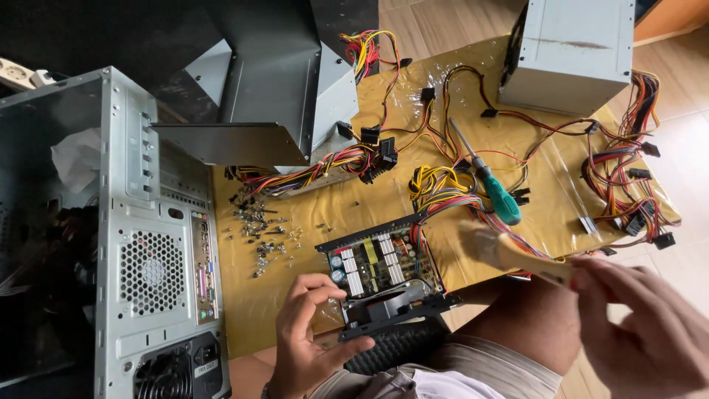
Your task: Assembling and cleaning a computer power supply unit using a screwdriver and a brush
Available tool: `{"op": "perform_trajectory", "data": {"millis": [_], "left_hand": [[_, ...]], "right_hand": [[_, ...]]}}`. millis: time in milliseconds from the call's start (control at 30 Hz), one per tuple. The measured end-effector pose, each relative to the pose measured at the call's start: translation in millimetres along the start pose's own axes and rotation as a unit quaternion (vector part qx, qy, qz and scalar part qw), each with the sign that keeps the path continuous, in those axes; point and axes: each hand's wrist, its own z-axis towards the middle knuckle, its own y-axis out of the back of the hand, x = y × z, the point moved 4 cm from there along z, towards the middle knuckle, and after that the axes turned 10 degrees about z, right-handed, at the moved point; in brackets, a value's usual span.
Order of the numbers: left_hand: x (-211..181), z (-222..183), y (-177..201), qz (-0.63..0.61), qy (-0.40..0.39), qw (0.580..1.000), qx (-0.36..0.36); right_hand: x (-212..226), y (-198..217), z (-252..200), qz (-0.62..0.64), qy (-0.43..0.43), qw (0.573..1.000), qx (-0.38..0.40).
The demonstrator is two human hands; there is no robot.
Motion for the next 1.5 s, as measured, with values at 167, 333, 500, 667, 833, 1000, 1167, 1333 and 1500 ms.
{"op": "perform_trajectory", "data": {"millis": [167,333,500,667,833,1000,1167,1333,1500], "left_hand": [[8.8,-12.0,-2.3,0.049,0.007,0.998,-0.040],[0.5,-8.9,0.3,0.084,-0.001,0.995,-0.054],[-6.9,0.6,-1.6,0.054,-0.009,0.998,0.032],[-7.0,1.9,-10.9,0.191,-0.045,0.980,0.040],[1.5,-3.3,-13.9,0.219,-0.065,0.972,0.049],[6.8,-6.2,-16.4,0.236,-0.069,0.968,0.048],[9.8,-3.5,-17.4,0.226,-0.072,0.970,0.051],[7.7,-3.1,-15.9,0.230,-0.062,0.970,0.053],[3.6,4.9,-13.4,0.197,-0.055,0.977,0.062]], "right_hand": [[-35.6,-39.1,-13.0,0.095,0.042,0.994,-0.013],[-43.8,-73.8,3.8,0.144,-0.058,0.980,0.123],[-18.9,-68.7,21.7,0.214,-0.063,0.970,0.100],[-7.9,-92.5,43.0,0.242,0.041,0.938,0.244],[-9.4,-88.7,51.0,0.241,0.045,0.907,0.343],[9.3,-77.4,60.6,0.142,0.129,0.915,0.354],[0.9,-94.4,55.7,0.170,0.068,0.924,0.337],[-17.7,-86.5,28.3,0.033,0.052,0.985,0.158],[17.7,-88.7,49.4,0.119,0.101,0.945,0.286]]}}
